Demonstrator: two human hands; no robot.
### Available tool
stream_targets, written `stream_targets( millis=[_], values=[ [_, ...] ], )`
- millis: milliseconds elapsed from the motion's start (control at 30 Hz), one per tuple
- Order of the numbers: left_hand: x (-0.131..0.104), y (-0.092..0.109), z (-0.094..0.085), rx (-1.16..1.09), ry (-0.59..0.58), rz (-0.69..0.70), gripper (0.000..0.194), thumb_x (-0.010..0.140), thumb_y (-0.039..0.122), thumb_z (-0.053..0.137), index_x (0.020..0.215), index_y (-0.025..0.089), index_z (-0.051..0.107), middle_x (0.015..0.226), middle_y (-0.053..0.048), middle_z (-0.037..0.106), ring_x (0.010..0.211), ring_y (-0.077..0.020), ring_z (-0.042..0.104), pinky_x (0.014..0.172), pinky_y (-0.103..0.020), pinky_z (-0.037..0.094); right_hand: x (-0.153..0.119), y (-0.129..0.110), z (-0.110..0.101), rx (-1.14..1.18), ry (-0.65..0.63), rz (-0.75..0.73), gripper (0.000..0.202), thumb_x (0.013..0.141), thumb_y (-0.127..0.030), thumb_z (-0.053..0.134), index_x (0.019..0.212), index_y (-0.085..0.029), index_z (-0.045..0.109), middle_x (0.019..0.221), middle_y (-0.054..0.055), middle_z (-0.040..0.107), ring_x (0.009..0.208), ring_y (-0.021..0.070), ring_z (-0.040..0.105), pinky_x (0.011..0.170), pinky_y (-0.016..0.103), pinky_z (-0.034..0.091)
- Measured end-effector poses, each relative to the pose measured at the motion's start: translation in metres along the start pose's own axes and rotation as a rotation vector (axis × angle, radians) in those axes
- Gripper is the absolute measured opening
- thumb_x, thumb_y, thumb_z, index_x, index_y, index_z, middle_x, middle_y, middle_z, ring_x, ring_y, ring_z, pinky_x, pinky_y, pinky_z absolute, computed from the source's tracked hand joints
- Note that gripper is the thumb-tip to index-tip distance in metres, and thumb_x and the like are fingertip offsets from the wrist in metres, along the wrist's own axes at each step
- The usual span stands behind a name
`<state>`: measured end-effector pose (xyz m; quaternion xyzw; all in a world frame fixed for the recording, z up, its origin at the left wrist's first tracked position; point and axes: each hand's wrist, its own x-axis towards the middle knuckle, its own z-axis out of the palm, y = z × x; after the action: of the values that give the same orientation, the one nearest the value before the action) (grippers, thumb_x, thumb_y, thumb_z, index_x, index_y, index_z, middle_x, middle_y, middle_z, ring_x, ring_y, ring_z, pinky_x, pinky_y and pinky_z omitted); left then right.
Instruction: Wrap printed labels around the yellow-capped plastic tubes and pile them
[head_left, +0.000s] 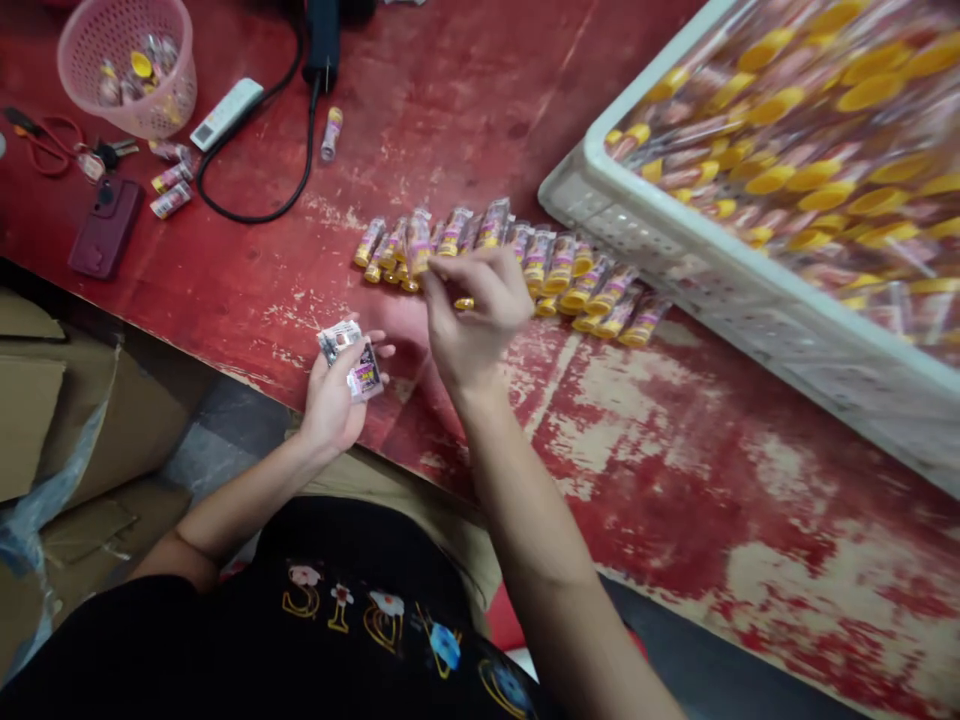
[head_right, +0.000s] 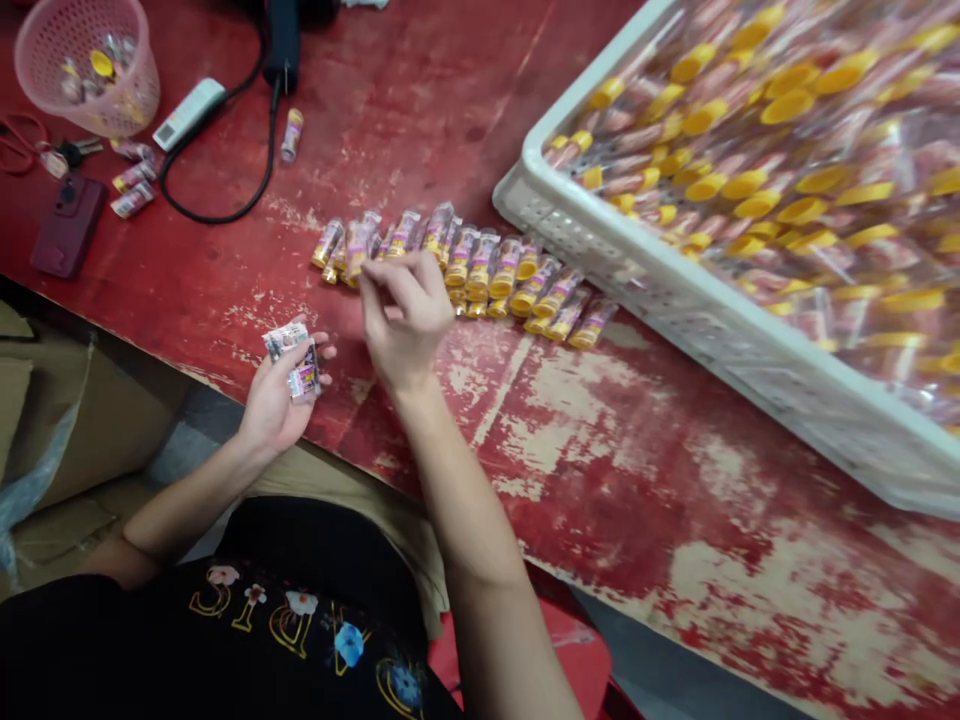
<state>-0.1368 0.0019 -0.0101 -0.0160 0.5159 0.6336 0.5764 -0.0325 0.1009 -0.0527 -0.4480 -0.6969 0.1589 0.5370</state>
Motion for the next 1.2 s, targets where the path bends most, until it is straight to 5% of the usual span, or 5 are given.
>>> stream_targets(
  millis=[267, 600, 967, 1100, 1200],
  values=[
    [0.017, 0.01, -0.012, -0.036, 0.009, 0.124, 0.036, 0.073, 0.027, 0.082, 0.104, 0.017, 0.067, 0.092, -0.004, 0.074, 0.081, -0.0122, 0.07, 0.064, -0.019, 0.05, 0.04, 0.028, 0.076, -0.125, -0.281, -0.146, 0.034, 0.097, -0.041, 0.053, 0.075, -0.017, 0.06, 0.086, 0.005, 0.061, 0.099, 0.0222, 0.06, 0.091, 0.047, 0.048],
    [0.016, 0.0, 0.017, -0.153, -0.007, 0.113, 0.024, 0.082, 0.016, 0.073, 0.105, 0.018, 0.068, 0.081, 0.002, 0.068, 0.078, -0.0085, 0.066, 0.082, -0.023, 0.05, -0.037, -0.027, -0.021, 0.289, -0.419, 0.265, 0.021, 0.087, -0.034, 0.069, 0.077, -0.016, 0.069, 0.069, -0.001, 0.063, 0.062, 0.0098, 0.054, 0.06, 0.024, 0.042],
    [-0.006, -0.042, 0.056, 0.121, -0.242, 0.009, 0.048, 0.053, 0.034, 0.094, 0.071, 0.013, 0.056, 0.055, 0.01, 0.041, 0.043, 0.0016, 0.029, 0.038, -0.012, 0.017, -0.025, -0.018, -0.104, 0.18, -0.342, 0.333, 0.019, 0.092, -0.032, 0.06, 0.081, -0.018, 0.069, 0.078, 0.003, 0.067, 0.076, 0.0147, 0.061, 0.072, 0.027, 0.047],
    [-0.008, -0.053, 0.083, 0.088, -0.241, 0.005, 0.051, 0.051, 0.038, 0.094, 0.066, 0.014, 0.052, 0.053, 0.01, 0.041, 0.043, 0.0006, 0.031, 0.038, -0.013, 0.019, 0.02, 0.027, -0.14, 0.11, -0.44, 0.371, 0.037, 0.096, -0.04, 0.05, 0.071, -0.018, 0.064, 0.067, 0.002, 0.062, 0.064, 0.0133, 0.055, 0.065, 0.026, 0.043],
    [-0.009, -0.052, 0.097, 0.077, -0.273, -0.02, 0.047, 0.051, 0.033, 0.095, 0.072, 0.014, 0.057, 0.061, 0.007, 0.051, 0.047, -0.0007, 0.042, 0.038, -0.012, 0.022, 0.089, 0.1, -0.161, -0.255, -0.087, 0.449, 0.028, 0.096, -0.031, 0.048, 0.085, -0.014, 0.068, 0.082, 0.008, 0.067, 0.078, 0.0178, 0.06, 0.078, 0.032, 0.046]
  ],
)
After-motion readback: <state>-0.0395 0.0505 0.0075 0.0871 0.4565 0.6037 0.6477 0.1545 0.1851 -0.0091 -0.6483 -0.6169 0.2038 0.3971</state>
